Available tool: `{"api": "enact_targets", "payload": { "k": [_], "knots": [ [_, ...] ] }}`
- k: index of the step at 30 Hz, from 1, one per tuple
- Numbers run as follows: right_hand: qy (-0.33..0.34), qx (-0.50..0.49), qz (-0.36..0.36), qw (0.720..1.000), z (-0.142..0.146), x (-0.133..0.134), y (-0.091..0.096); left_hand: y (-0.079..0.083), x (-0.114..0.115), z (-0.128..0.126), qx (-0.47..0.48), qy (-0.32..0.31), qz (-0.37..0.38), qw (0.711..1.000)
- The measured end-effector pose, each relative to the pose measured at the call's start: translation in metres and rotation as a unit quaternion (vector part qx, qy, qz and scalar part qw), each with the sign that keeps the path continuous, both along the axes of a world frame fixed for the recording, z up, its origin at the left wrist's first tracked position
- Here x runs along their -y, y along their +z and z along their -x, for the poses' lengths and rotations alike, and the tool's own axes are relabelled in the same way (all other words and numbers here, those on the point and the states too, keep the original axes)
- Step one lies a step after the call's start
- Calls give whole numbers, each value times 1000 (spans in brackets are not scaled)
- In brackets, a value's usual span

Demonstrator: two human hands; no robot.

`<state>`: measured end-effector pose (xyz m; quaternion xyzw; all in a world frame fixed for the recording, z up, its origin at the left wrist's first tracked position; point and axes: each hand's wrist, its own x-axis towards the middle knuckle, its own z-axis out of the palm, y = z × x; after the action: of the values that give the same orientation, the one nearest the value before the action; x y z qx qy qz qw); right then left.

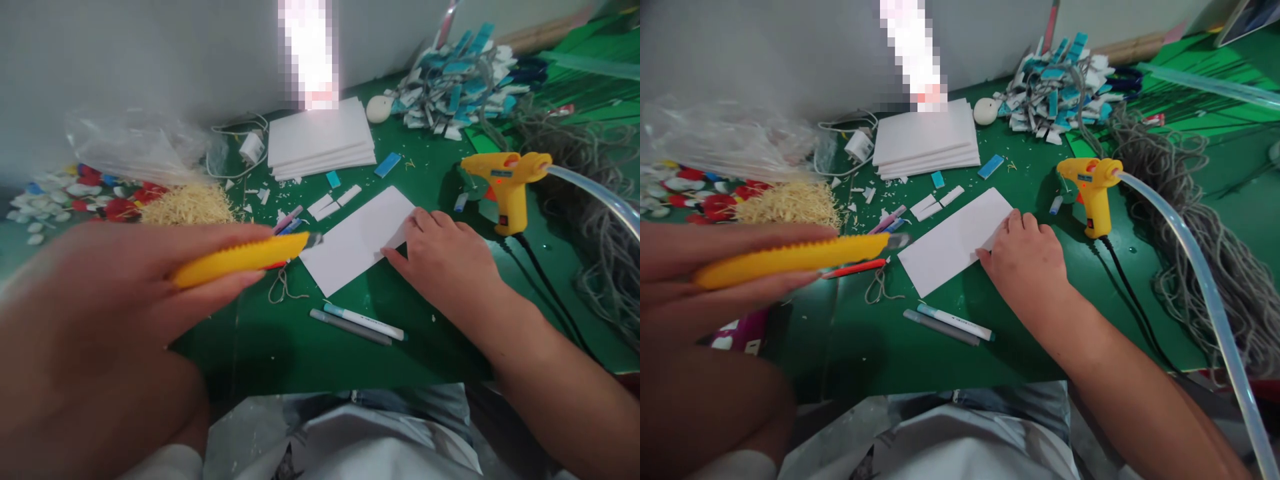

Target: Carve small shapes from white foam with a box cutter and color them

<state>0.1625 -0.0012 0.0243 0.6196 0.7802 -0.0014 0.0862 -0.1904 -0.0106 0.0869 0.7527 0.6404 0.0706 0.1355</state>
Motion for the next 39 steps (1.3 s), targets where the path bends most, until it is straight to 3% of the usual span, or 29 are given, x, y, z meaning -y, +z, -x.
{"api": "enact_targets", "payload": {
  "k": [2, 3, 5, 7, 9, 11, 13, 23, 29, 32, 39],
  "knots": [
    [-16, -1, 12, 1000, 2, -1, 2, 12, -8, -51, 65, 30, -85, 994],
    [-25, -2, 19, 1000, 3, -1, 3, 14, -13, -76, 171, 52, -105, 978],
    [-32, -8, 33, 999, 5, -2, 5, 6, -27, -118, 416, 87, -116, 898],
    [-31, -18, 39, 999, 5, -2, 7, -11, -40, -140, 590, 106, -21, 800],
    [-34, -32, 30, 998, 3, -4, 6, -30, -50, -147, 676, 151, 79, 717],
    [-40, -50, 13, 998, 1, -5, 3, -43, -56, -147, 704, 185, 151, 668],
    [-36, -70, -8, 997, -1, -7, 0, -48, -56, -147, 709, 195, 196, 649],
    [-36, -131, -17, 991, 1, -9, 1, -48, -52, -153, 710, 135, 201, 661],
    [-29, -146, -27, 989, 0, -9, 0, -51, -51, -151, 679, 149, 164, 700],
    [-53, -119, -9, 991, -1, -9, 6, -53, -51, -151, 678, 141, 153, 705],
    [-73, -59, 43, 995, -3, -10, 12, -57, -55, -141, 631, 98, 186, 747]
  ]
}}
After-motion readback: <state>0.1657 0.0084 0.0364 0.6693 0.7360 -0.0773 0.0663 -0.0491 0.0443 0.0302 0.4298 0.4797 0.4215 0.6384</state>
